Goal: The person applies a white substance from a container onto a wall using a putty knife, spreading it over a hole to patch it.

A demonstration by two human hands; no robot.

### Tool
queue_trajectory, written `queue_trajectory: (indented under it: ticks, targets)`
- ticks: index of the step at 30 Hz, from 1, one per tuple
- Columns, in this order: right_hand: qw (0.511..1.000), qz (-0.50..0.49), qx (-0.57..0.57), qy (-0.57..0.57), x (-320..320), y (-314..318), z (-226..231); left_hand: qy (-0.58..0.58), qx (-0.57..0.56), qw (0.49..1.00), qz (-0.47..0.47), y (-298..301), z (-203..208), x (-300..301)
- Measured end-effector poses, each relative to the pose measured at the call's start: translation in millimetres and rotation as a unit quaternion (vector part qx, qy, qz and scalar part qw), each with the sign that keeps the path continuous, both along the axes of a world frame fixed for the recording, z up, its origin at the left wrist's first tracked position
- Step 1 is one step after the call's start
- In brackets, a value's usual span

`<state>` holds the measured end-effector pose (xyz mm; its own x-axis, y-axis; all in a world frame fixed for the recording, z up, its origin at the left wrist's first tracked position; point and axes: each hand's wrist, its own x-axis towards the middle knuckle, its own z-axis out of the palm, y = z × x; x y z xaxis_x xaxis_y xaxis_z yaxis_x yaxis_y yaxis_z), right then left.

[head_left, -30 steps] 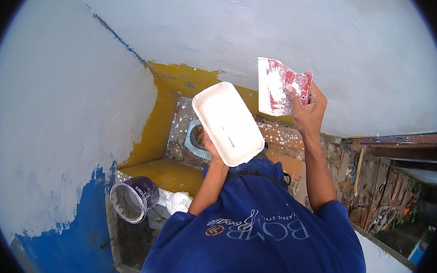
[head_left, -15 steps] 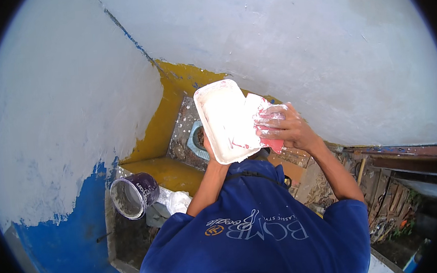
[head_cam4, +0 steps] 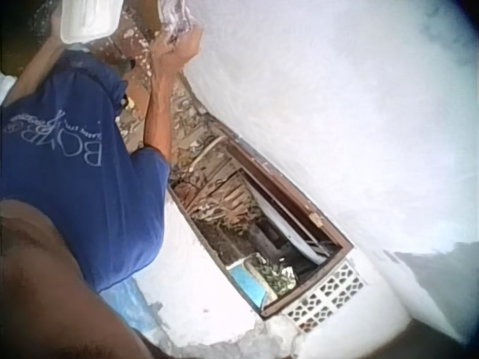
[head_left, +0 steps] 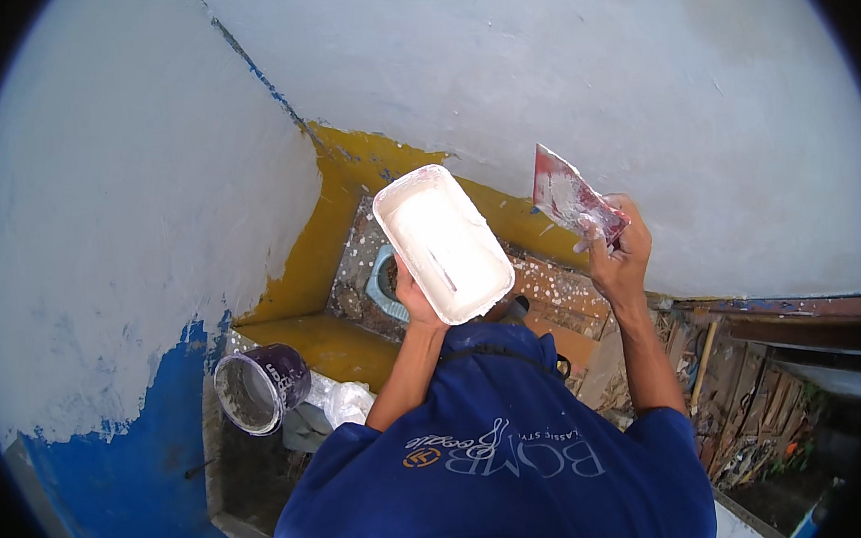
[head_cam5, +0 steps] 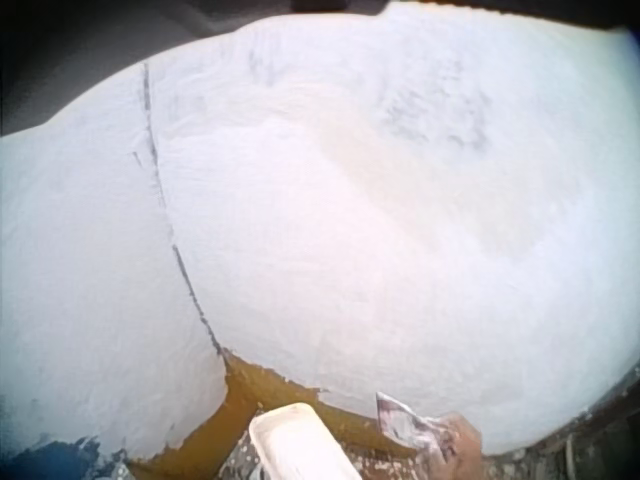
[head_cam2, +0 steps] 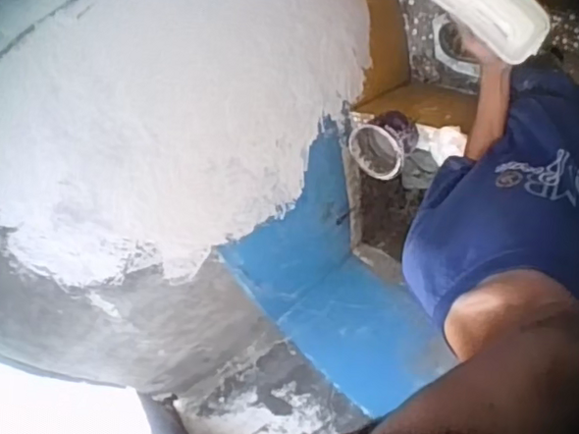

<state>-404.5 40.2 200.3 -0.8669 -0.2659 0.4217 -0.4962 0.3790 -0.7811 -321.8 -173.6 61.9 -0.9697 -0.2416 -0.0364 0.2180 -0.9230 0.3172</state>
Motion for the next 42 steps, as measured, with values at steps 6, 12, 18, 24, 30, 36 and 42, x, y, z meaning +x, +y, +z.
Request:
queue_trajectory:
  ticks: [6, 12, 18, 24, 30, 36, 42]
  targets:
    - [0.998, 0.013, 0.007, 0.064, 30, -43, 7, -0.048, 0.014, 0.998, 0.030, 15, -2, 0]
    - [0.997, -0.014, 0.056, 0.048, 31, -50, -5, -0.027, -0.013, 0.998, 0.050, 21, 8, -5]
    - [0.999, 0.014, 0.035, 0.016, 28, -71, 0, -0.022, 0.025, 0.998, 0.051, 28, 18, -4]
    - [0.981, 0.047, 0.189, 0.004, 15, -89, -1, 0.026, -0.019, 0.999, -0.018, 25, 0, -2]
    - [0.964, 0.108, 0.241, -0.032, 23, -99, -12, 0.001, 0.000, 1.000, 0.017, 23, -2, -1]
    - [0.965, 0.121, 0.220, -0.070, 33, -95, 7, -0.031, -0.021, 0.999, 0.031, 21, -2, 3]
    - [0.981, 0.103, 0.155, -0.052, 33, -92, 1, -0.027, -0.032, 0.999, -0.008, 19, 3, 2]
